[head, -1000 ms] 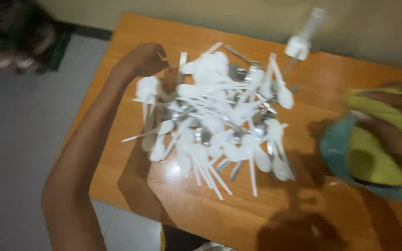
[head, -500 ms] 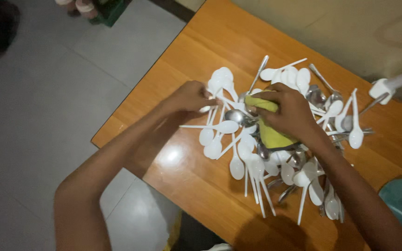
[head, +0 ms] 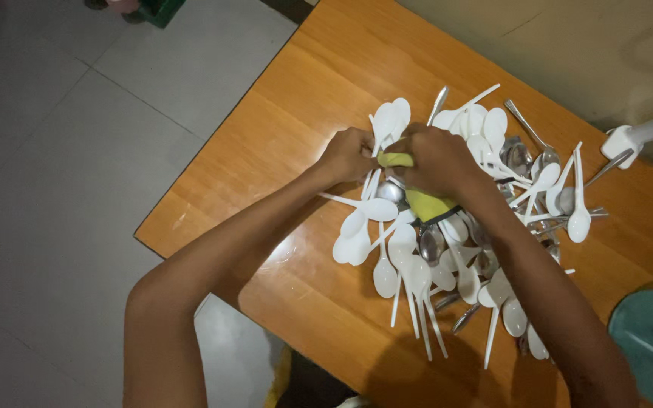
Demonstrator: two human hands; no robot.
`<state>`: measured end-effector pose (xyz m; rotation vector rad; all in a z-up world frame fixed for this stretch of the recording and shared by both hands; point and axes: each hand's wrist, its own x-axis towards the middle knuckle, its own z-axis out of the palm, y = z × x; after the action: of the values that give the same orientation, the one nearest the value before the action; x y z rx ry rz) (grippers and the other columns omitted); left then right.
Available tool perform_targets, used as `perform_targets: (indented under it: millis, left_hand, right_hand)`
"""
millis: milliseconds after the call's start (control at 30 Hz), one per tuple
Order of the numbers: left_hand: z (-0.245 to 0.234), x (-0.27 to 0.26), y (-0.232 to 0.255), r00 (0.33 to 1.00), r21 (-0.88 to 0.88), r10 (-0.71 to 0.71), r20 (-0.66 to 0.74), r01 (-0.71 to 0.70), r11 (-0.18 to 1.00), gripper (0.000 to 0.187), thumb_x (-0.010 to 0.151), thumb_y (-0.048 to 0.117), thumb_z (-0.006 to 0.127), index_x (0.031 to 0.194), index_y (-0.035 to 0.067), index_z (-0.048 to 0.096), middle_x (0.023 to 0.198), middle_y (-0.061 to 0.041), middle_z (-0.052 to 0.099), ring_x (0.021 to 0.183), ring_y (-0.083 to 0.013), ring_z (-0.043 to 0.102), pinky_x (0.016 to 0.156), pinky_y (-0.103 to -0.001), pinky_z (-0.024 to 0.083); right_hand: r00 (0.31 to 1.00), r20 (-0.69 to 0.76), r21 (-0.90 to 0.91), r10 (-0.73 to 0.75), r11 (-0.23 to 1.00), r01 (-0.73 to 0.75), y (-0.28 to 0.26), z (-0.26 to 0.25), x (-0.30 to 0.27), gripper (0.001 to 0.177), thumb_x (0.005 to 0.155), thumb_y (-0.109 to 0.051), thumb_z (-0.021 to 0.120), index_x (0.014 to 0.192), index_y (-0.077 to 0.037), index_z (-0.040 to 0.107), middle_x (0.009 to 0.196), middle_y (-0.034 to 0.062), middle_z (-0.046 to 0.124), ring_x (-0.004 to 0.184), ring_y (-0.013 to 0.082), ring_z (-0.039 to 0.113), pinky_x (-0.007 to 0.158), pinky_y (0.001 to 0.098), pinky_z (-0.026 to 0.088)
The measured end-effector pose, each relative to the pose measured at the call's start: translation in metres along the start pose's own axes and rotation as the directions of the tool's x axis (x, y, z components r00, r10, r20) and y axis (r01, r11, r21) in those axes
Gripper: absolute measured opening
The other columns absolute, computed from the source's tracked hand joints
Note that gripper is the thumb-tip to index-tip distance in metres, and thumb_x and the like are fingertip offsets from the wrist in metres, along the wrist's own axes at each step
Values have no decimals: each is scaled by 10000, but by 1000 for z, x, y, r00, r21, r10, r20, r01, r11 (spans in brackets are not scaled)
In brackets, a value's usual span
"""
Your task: The person wipes metal and plastic spoons with a yellow cloth on a wooden table. They pick each spoon from a pile, wipe it, and place it into a clear bowl of water. The process repeats for multiple spoons throughout the clip.
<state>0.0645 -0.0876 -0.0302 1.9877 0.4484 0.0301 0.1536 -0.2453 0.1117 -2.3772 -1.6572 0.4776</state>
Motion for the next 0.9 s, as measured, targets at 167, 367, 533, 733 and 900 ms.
perform_targets:
  millis: [167, 367, 533, 733, 900]
  left_hand:
    - [-14, -13, 5, 998, -330, -60, 23, 64, 942, 179, 821, 114, 823, 917, -19, 751, 683, -78, 721, 538, -120, 666, 479, -272, 540]
    - [-19, -22, 20, 996, -357, -77, -40, 58, 932, 166, 837, 100, 824, 911, -37, 765, 662, -75, 684, 536, -106, 628, 463, -274, 500]
    - [-42, -21, 36, 980, -89, -30, -198, 13, 996, 201, 846, 171, 840, 869, -18, 776, 649, -60, 716, 532, -106, 681, 483, -263, 539]
    - [-64, -34, 70, 984, -192, 91, -151, -120, 974, 208, 886, 191, 810, 936, -7, 773, 713, -32, 747, 620, -80, 709, 554, -238, 561]
    - [-34, -54, 117, 975, -305, 197, -103, -220, 927, 214, 878, 201, 804, 993, 24, 767, 757, 8, 746, 665, -49, 705, 585, -243, 591]
  right_hand:
    - [990, -71, 137, 120, 985, -109, 41, 26, -4, 282, 773, -304, 793, 1038, -207, 802, 1050, 86, 741, 958, 312, 712, 820, 448, 562]
    - [984, -162, 33, 71, 997, -67, 59, 40, -7, 260, 799, -317, 801, 1040, -220, 819, 1030, 112, 724, 953, 338, 692, 783, 461, 544]
    - [957, -279, 110, -83, 987, 118, 58, 33, -17, 325, 815, -315, 825, 1111, -185, 801, 1149, 117, 718, 977, 336, 697, 823, 435, 553]
    - [804, -594, 337, 1, 908, 248, 51, 9, -53, 359, 927, -185, 834, 1276, -152, 758, 1206, 127, 705, 1114, 269, 695, 946, 390, 555]
    - [752, -655, 382, 69, 889, 252, 53, -24, -97, 390, 913, -151, 813, 1293, -139, 726, 1229, 151, 654, 1141, 270, 669, 972, 382, 552]
